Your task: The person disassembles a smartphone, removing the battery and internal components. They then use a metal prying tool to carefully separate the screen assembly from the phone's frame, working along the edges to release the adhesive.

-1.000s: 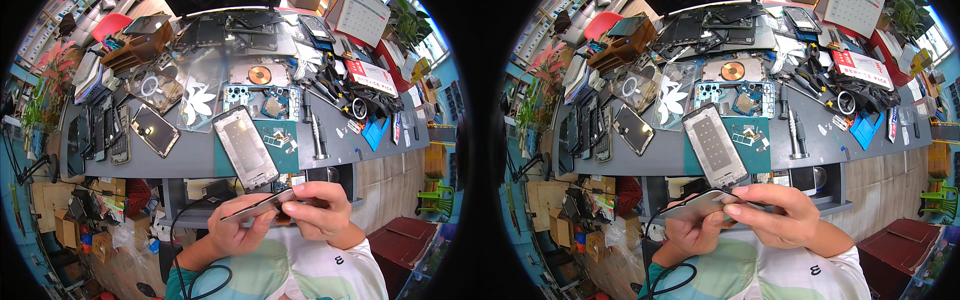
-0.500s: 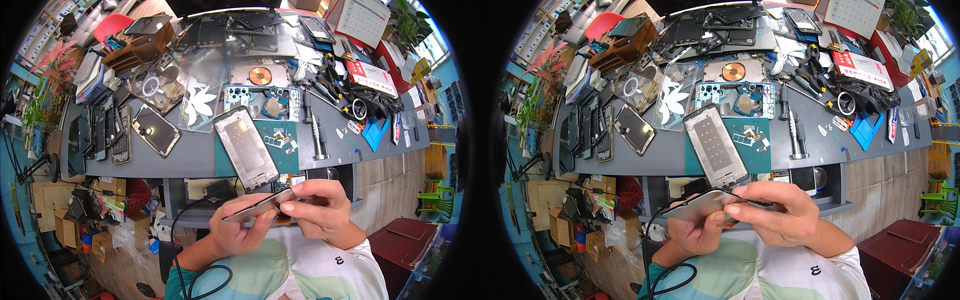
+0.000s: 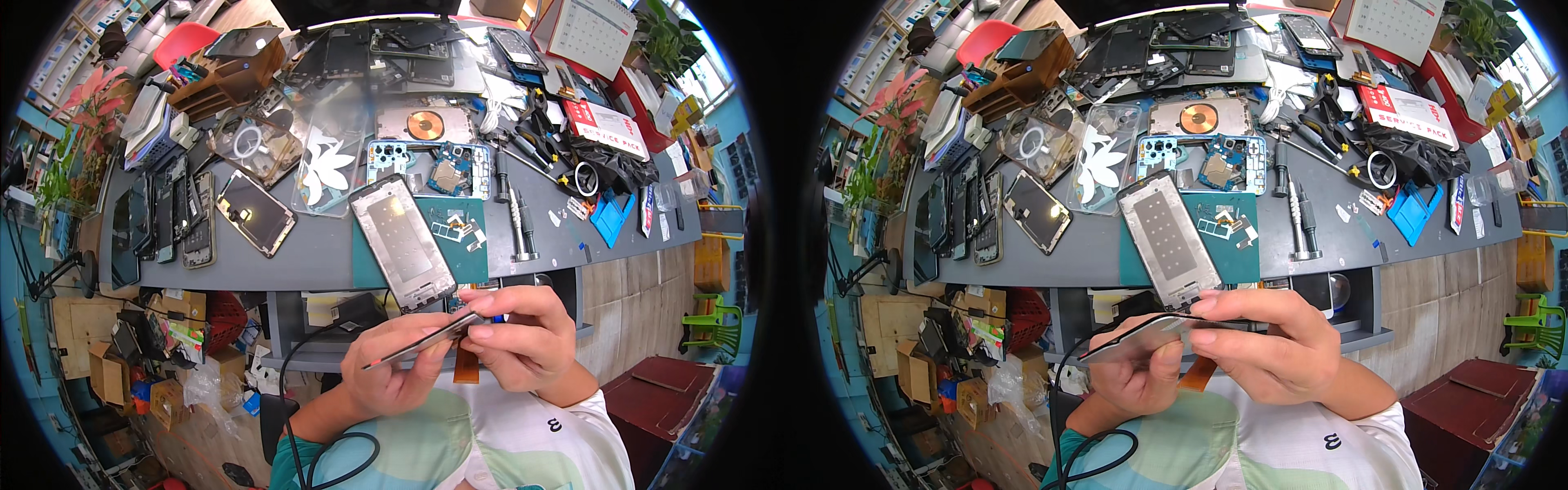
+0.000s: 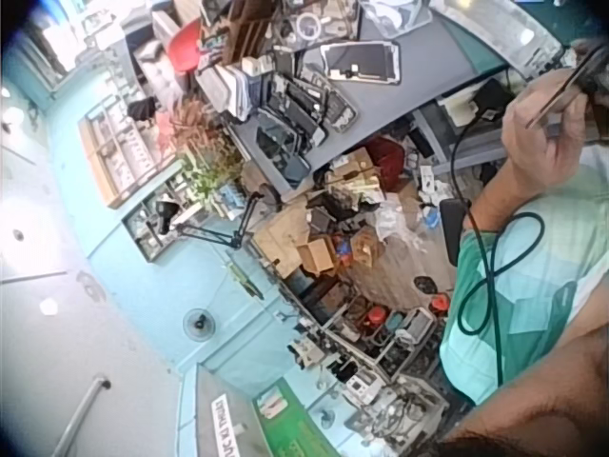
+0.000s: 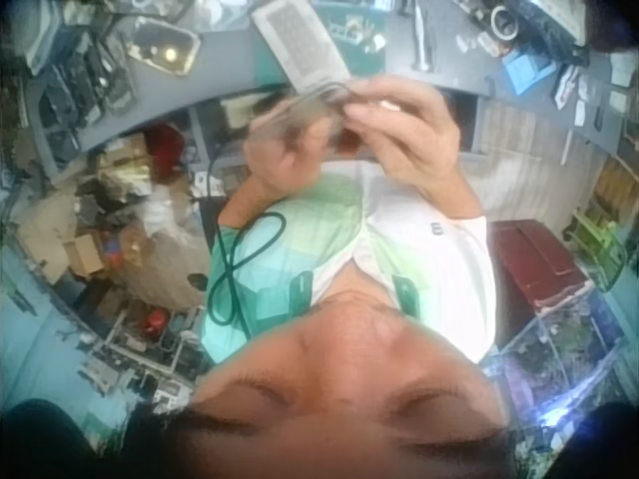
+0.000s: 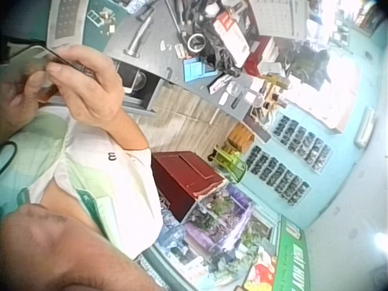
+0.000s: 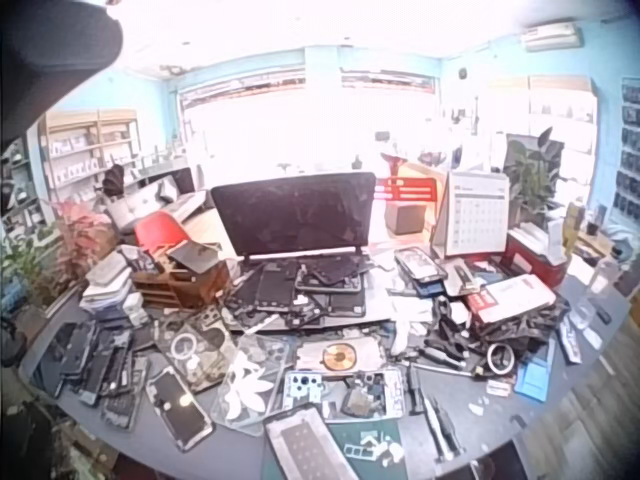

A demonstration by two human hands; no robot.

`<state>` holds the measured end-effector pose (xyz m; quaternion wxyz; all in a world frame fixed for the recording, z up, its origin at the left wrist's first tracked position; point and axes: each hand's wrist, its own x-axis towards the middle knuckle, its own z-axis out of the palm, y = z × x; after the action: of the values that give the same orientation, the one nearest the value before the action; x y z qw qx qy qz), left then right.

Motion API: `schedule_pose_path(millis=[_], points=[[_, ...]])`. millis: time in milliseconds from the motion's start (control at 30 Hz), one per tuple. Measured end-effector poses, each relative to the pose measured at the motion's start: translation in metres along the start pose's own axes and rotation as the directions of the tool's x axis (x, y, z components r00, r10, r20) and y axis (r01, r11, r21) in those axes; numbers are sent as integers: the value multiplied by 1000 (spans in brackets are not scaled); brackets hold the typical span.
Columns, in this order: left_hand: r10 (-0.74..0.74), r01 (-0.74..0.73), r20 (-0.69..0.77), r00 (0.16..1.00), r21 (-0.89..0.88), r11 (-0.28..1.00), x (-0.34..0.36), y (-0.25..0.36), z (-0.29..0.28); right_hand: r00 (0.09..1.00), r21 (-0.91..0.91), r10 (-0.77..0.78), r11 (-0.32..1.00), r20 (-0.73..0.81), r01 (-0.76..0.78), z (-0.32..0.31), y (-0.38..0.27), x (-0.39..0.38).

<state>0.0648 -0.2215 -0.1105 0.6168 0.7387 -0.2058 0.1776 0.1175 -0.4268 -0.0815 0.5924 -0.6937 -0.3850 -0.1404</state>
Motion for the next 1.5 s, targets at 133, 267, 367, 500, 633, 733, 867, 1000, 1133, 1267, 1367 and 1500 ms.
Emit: schedule_pose_path(millis=[133, 267, 367, 500, 633, 733, 867, 1000, 1133, 1267, 1367, 1500], points=[[28, -27, -8, 1000, 45, 999, 2, 1, 1, 1000, -30, 27, 999, -1, -27, 1, -2, -2], [58, -58, 0, 998, 56, 997, 6, 0, 0, 999, -2, 48, 999, 4, -48, 2, -1, -2], [60, -60, -7, 998, 57, 997, 6, 0, 2, 996, 26, 93, 995, 10, -93, 1, -5, 2], [111, -109, -6, 994, 116, 987, 8, -1, 2, 984, 58, 175, 983, -21, -174, 3, -11, 4], [150, -151, 19, 988, 147, 977, 8, -3, 1, 979, 69, 198, 978, -41, -195, 6, -16, 10], [230, -220, -65, 971, 131, 967, 5, -11, 8, 981, 61, 194, 980, -32, -192, 6, -16, 11], [245, -234, -40, 969, 176, 956, 6, -10, 8, 985, 6, 168, 986, -41, -168, 9, -16, 11], [236, -227, -22, 972, 202, 953, 5, -8, 6, 988, -46, 144, 988, -55, -146, 12, -16, 12], [218, -209, -21, 976, 205, 956, 4, -6, 6, 992, -97, 116, 988, -53, -121, 12, -17, 13], [221, -211, -17, 975, 224, 951, 3, -6, 7, 995, -142, 79, 986, -67, -88, 11, -19, 12], [242, -230, -25, 970, 224, 947, 5, -5, 7, 996, -173, 74, 981, -58, -83, 9, -22, 14], [257, -249, -13, 966, 207, 946, 4, -8, 8, 994, -190, 57, 979, -95, -74, 9, -23, 18]])
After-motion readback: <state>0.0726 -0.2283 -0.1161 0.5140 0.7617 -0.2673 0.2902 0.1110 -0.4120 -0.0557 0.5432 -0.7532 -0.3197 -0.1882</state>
